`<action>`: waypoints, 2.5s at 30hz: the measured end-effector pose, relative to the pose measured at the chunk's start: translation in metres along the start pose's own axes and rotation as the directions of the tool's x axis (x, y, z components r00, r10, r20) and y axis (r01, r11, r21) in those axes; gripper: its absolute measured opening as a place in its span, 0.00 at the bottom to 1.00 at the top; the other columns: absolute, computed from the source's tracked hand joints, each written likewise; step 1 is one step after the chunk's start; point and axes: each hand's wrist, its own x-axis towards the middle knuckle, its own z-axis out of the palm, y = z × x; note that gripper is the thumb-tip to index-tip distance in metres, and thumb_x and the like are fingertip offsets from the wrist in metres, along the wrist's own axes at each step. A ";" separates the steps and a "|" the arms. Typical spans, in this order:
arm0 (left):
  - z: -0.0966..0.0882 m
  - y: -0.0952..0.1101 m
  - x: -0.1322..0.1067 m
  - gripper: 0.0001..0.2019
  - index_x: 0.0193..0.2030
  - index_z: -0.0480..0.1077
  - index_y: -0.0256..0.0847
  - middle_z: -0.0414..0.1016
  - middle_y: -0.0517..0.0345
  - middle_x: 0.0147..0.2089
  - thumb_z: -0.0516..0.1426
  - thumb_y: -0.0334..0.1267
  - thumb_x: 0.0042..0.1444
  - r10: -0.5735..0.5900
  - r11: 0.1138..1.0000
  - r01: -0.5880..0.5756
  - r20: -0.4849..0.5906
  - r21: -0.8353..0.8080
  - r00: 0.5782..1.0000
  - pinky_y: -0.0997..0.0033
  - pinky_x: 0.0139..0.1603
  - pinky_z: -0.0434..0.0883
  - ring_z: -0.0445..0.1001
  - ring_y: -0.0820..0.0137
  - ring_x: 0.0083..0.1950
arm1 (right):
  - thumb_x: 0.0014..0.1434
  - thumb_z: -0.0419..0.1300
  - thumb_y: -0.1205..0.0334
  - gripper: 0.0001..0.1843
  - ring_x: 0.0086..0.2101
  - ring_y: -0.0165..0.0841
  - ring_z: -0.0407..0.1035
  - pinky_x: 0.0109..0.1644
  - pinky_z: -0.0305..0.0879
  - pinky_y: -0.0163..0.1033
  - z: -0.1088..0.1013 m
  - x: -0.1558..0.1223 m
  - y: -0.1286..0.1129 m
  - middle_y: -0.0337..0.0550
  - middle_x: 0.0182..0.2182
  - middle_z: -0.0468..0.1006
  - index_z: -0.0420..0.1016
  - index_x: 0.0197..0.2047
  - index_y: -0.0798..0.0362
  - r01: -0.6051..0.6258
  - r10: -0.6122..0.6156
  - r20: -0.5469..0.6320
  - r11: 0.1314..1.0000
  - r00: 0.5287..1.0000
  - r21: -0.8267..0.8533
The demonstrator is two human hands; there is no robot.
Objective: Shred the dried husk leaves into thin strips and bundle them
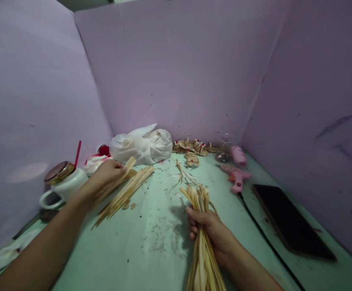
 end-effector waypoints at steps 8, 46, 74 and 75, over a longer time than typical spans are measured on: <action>0.091 0.064 -0.071 0.09 0.16 0.62 0.39 0.60 0.64 0.11 0.59 0.38 0.36 0.113 0.806 0.274 0.591 -0.525 0.799 0.77 0.13 0.54 0.57 0.77 0.12 | 0.35 0.71 0.61 0.18 0.20 0.24 0.63 0.21 0.61 0.28 0.003 -0.004 0.001 0.36 0.20 0.70 0.70 0.28 0.57 0.113 -0.123 -0.076 0.985 0.989 -0.130; 0.133 0.053 -0.079 0.12 0.20 0.65 0.36 0.67 0.61 0.16 0.62 0.40 0.33 0.134 0.564 0.461 0.627 -0.685 0.767 0.79 0.12 0.45 0.56 0.81 0.13 | 0.33 0.66 0.65 0.14 0.19 0.27 0.62 0.24 0.60 0.34 0.003 -0.003 0.002 0.35 0.18 0.69 0.69 0.26 0.57 0.209 -0.244 -0.077 0.927 0.967 -0.312; 0.134 0.060 -0.092 0.04 0.18 0.64 0.37 0.61 0.65 0.13 0.54 0.35 0.37 0.239 0.720 0.153 0.448 -0.677 0.862 0.79 0.16 0.54 0.57 0.80 0.14 | 0.36 0.62 0.68 0.12 0.23 0.30 0.66 0.28 0.62 0.35 0.001 -0.003 0.003 0.37 0.22 0.73 0.70 0.29 0.56 0.245 -0.266 0.005 0.879 0.964 -0.410; 0.135 0.059 -0.092 0.04 0.19 0.64 0.37 0.60 0.65 0.13 0.54 0.35 0.38 0.252 0.721 0.136 0.440 -0.680 0.862 0.79 0.16 0.53 0.57 0.80 0.15 | 0.36 0.62 0.68 0.12 0.23 0.29 0.65 0.28 0.62 0.35 0.002 -0.003 0.003 0.36 0.22 0.72 0.70 0.29 0.56 0.252 -0.279 -0.004 0.873 0.960 -0.417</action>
